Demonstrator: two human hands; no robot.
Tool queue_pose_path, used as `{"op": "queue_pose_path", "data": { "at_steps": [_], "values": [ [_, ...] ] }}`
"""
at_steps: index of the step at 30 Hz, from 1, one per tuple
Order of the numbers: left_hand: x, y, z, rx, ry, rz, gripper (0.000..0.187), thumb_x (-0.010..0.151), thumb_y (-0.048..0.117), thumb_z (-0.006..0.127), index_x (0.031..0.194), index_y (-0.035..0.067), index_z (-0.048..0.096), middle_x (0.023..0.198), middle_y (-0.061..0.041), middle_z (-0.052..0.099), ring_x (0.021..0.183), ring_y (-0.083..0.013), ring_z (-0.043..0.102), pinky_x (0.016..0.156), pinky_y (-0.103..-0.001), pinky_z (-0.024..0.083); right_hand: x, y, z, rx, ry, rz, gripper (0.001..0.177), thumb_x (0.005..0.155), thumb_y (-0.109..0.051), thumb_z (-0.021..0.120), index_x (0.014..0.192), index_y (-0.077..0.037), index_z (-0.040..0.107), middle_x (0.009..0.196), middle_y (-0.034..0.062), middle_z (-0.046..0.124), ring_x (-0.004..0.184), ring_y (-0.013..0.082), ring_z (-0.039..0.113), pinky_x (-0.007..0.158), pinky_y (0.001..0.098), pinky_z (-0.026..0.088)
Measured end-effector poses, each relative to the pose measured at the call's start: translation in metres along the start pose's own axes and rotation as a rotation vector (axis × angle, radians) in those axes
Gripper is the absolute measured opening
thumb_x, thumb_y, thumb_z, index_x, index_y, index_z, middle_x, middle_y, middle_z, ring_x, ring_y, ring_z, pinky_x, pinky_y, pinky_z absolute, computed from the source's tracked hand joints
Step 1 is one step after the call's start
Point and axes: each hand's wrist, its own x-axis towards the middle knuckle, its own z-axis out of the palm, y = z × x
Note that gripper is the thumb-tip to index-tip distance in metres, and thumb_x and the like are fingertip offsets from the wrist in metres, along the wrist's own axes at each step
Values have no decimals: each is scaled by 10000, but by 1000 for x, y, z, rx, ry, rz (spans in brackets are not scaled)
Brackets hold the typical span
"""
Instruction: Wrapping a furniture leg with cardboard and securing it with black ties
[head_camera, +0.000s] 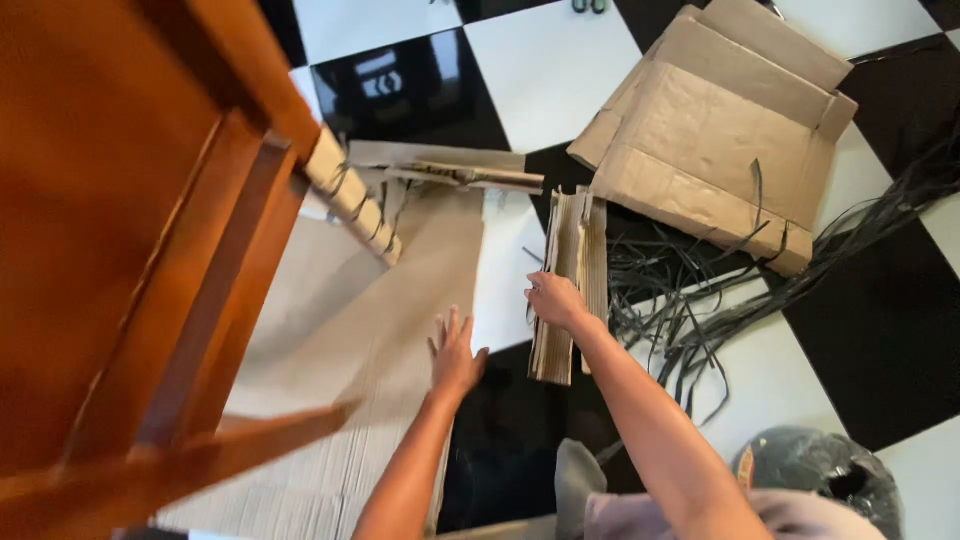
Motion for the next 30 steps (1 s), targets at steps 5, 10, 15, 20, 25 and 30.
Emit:
{"op": "queue_pose_path", "data": {
  "at_steps": [5, 10, 15, 20, 25, 30],
  "values": [
    [83, -19, -1, 26, -114, -46, 1005, 865, 557, 719, 1648, 228, 182, 1740, -67, 28, 1579, -418, 32, 1172, -743, 122, 46, 0, -12, 6, 94, -11, 492, 957, -340, 586, 1417, -167, 613, 1348, 126, 671, 1277, 353, 623, 1042, 509, 526],
    [85, 5, -21, 79, -282, -94, 1364, 733, 589, 855, 1655, 239, -88, 1718, -82, -201, 1558, -447, -159, 1135, -820, -17, 109, -13, -24, -51, 221, -53, 494, 970, -308, 590, 1439, -153, 581, 1352, 153, 616, 1309, 372, 576, 1053, 515, 504],
    [81, 13, -36, -25, -297, -64, 1388, 760, 580, 846, 1651, 220, -155, 1699, -139, -259, 1503, -483, -295, 1125, -800, -44, 180, -27, -36, -249, 472, -250, 676, 855, -311, 791, 1444, -94, 538, 1419, 185, 543, 1253, 415, 577, 1041, 523, 460],
    [78, 13, -36, -29, -292, -54, 1388, 747, 585, 849, 1658, 178, -116, 1703, -175, -219, 1506, -513, -252, 1107, -820, -22, 217, -56, -39, -237, 259, -159, 929, 864, -434, 772, 1610, -169, 287, 1656, 169, 299, 1437, 436, 433, 1144, 583, 366],
    [82, -17, 12, -81, -97, 47, 1485, 636, 602, 936, 1647, 144, -52, 1708, -194, -172, 1515, -526, -226, 1057, -821, -95, 252, -50, -23, -391, 252, -86, 1086, 792, -680, 729, 1648, -314, 171, 1720, 38, 187, 1244, 373, 549, 902, 495, 465],
    [85, -24, 25, -68, -15, 107, 1483, 628, 641, 923, 1648, 111, -15, 1695, -238, -174, 1512, -538, -213, 1027, -838, -100, 250, -40, -3, -493, 334, -99, 816, 771, -631, 769, 1420, -199, 528, 1203, 149, 545, 898, 346, 631, 773, 478, 444]
  ]
}}
